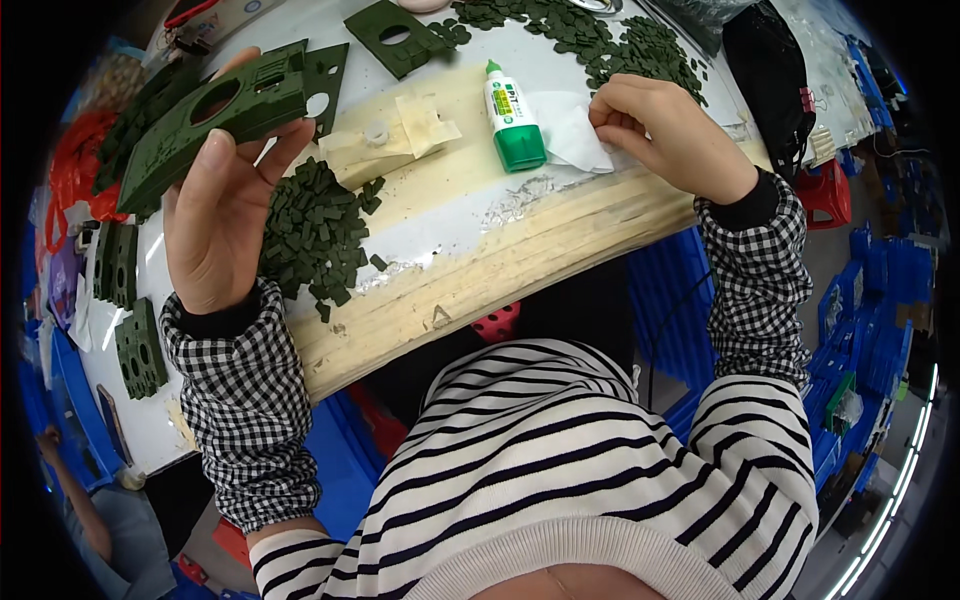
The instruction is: Assembling plastic toy tank models by gluing various green components together at a workshop bench.
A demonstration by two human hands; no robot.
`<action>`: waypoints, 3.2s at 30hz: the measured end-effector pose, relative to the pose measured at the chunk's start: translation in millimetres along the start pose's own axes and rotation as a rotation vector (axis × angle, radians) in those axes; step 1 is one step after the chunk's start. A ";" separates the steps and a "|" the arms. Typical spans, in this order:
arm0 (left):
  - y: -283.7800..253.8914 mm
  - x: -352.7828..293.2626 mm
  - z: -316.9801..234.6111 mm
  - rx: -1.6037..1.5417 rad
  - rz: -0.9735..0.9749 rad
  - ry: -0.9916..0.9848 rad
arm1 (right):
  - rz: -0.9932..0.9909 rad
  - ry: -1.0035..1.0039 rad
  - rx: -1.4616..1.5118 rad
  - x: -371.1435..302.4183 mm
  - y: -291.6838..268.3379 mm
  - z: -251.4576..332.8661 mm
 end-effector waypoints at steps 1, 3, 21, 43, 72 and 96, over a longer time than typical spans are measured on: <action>-0.5 0.4 -0.3 -0.005 0.005 -0.002 | -0.005 -0.026 -0.040 -0.3 -0.1 2.6; -0.7 0.7 -0.4 -0.016 0.016 -0.004 | 0.000 -0.077 -0.240 -2.2 2.0 12.7; -3.0 1.3 0.5 0.017 0.026 -0.008 | -0.028 -0.189 -0.562 1.2 6.6 25.8; 18.8 0.3 6.7 -0.008 -0.041 -0.202 | -0.018 -0.150 0.099 76.0 -49.7 60.4; 36.9 -10.8 13.6 -0.207 0.008 -0.258 | -0.110 -0.165 0.649 111.3 -43.6 124.7; 43.6 -10.6 12.5 -0.172 -0.056 -0.208 | -0.071 -0.072 0.825 97.5 -23.3 100.4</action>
Point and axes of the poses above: each hand's wrist, its own x-axis towards the middle knuckle, its own y-axis out of the palm, z = x × y, the point moved 9 cm from there along x, towards the middle knuckle, and after that the axes turned 3 degrees about -y, right-handed, at the moved point
